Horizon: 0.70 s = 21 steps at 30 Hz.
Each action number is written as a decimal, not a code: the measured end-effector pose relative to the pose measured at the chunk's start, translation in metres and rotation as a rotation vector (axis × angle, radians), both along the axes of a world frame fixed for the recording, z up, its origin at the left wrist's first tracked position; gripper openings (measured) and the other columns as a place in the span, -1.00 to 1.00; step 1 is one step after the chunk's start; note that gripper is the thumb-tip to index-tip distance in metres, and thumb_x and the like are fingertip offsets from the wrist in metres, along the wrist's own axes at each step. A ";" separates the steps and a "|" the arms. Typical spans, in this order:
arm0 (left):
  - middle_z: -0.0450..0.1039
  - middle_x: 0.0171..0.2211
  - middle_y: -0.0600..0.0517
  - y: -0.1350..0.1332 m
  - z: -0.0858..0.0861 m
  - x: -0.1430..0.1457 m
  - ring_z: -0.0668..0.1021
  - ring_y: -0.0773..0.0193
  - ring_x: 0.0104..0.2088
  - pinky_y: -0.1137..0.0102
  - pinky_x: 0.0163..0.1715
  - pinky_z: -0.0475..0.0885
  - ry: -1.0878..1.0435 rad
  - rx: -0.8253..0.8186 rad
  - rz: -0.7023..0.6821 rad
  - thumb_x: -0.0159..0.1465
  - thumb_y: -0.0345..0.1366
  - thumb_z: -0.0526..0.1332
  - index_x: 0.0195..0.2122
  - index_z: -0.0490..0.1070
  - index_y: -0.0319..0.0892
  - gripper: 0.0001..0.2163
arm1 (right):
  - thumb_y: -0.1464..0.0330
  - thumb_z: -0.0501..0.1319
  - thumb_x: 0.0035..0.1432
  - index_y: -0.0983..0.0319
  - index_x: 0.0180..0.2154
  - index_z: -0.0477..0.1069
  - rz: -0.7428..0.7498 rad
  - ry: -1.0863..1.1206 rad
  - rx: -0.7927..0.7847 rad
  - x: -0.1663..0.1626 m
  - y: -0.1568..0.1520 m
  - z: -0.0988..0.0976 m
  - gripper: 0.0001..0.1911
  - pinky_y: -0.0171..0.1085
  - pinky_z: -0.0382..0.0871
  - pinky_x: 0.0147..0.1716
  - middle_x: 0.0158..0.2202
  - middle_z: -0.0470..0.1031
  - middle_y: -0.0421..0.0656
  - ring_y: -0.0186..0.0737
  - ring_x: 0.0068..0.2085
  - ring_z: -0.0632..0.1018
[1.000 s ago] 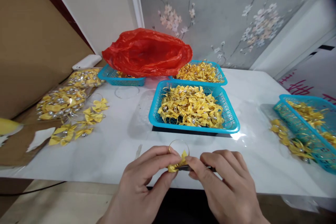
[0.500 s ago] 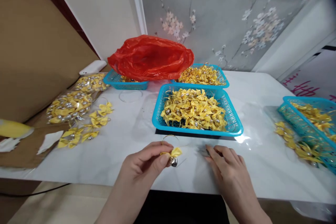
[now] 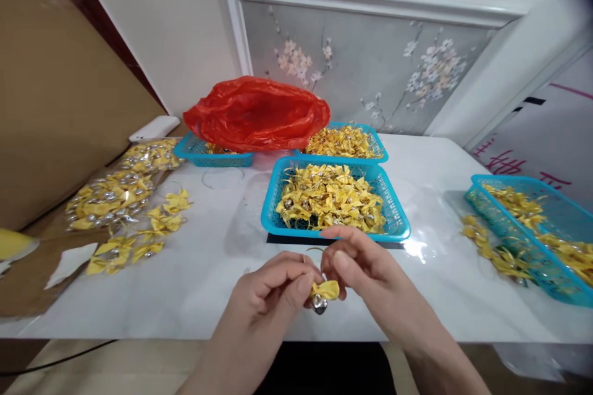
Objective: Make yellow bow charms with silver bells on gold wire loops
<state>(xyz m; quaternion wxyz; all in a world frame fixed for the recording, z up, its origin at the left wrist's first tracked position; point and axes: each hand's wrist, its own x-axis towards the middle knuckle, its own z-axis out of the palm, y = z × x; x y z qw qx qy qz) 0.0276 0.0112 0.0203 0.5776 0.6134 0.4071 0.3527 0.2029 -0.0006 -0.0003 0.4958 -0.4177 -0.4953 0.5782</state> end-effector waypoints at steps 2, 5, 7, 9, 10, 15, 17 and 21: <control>0.49 -0.32 0.10 -0.002 0.002 0.000 0.50 0.33 -0.32 0.50 -0.29 0.41 -0.027 0.026 -0.005 0.34 -0.32 0.17 -0.32 0.58 -0.04 -0.82 | 0.22 0.26 0.22 0.17 -0.07 0.38 0.053 0.035 -0.047 -0.004 0.008 0.007 -0.73 -0.46 0.25 -0.57 -0.46 0.34 -0.31 -0.47 -0.52 0.34; 0.54 -0.20 0.13 -0.006 0.001 -0.001 0.58 0.29 -0.24 0.47 -0.20 0.51 -0.195 -0.057 0.036 0.22 -0.38 0.31 -0.15 0.53 0.06 -0.79 | 0.24 0.26 0.23 0.18 -0.16 0.45 0.043 0.090 -0.059 -0.011 0.011 0.007 -0.81 -0.48 0.16 -0.65 -0.47 0.35 -0.32 -0.55 -0.62 0.29; 0.55 -0.21 0.16 -0.009 -0.002 -0.003 0.61 0.31 -0.23 0.50 -0.20 0.52 -0.225 -0.083 0.093 0.13 -0.45 0.36 -0.13 0.51 0.08 -0.68 | 0.24 0.25 0.24 0.19 -0.19 0.46 0.026 0.136 -0.056 -0.015 0.011 0.006 -0.83 -0.48 0.15 -0.67 -0.53 0.33 -0.34 -0.56 -0.65 0.28; 0.56 -0.29 0.19 -0.011 -0.005 -0.006 0.61 0.36 -0.28 0.58 -0.26 0.52 -0.194 -0.066 0.158 0.13 -0.46 0.36 -0.13 0.50 0.09 -0.67 | 0.25 0.25 0.25 0.18 -0.18 0.46 0.011 0.173 -0.071 -0.020 0.011 0.007 -0.83 -0.49 0.12 -0.69 -0.60 0.28 -0.37 -0.56 -0.68 0.26; 0.56 -0.34 0.20 -0.011 -0.006 -0.009 0.61 0.37 -0.30 0.60 -0.29 0.52 -0.178 -0.056 0.181 0.14 -0.45 0.35 -0.12 0.50 0.09 -0.68 | 0.25 0.25 0.25 0.18 -0.17 0.46 0.003 0.185 -0.080 -0.023 0.011 0.008 -0.83 -0.49 0.10 -0.69 -0.61 0.26 -0.38 -0.56 -0.69 0.25; 0.59 -0.30 0.19 -0.011 -0.008 -0.023 0.59 0.39 -0.35 0.59 -0.30 0.50 -0.099 0.007 0.221 0.17 -0.37 0.35 -0.10 0.49 0.09 -0.71 | 0.21 0.29 0.20 0.18 -0.16 0.46 -0.033 0.152 -0.085 -0.036 0.016 0.013 -0.77 -0.48 0.08 -0.68 -0.59 0.24 -0.36 -0.52 -0.64 0.24; 0.59 -0.25 0.18 -0.013 -0.006 -0.031 0.59 0.38 -0.32 0.57 -0.27 0.49 -0.093 0.052 0.217 0.18 -0.40 0.33 -0.13 0.50 0.07 -0.74 | 0.17 0.31 0.17 0.19 -0.16 0.47 -0.012 0.110 -0.093 -0.041 0.018 0.013 -0.73 -0.48 0.06 -0.67 -0.58 0.22 -0.35 -0.51 -0.61 0.21; 0.61 -0.25 0.14 -0.023 -0.005 -0.051 0.60 0.33 -0.27 0.53 -0.22 0.48 -0.150 0.101 0.168 0.16 -0.46 0.32 -0.10 0.50 0.02 -0.69 | 0.10 0.32 0.15 0.21 -0.15 0.49 0.140 0.047 -0.193 -0.055 0.023 0.013 -0.64 -0.47 0.05 -0.64 -0.58 0.22 -0.32 -0.48 -0.57 0.20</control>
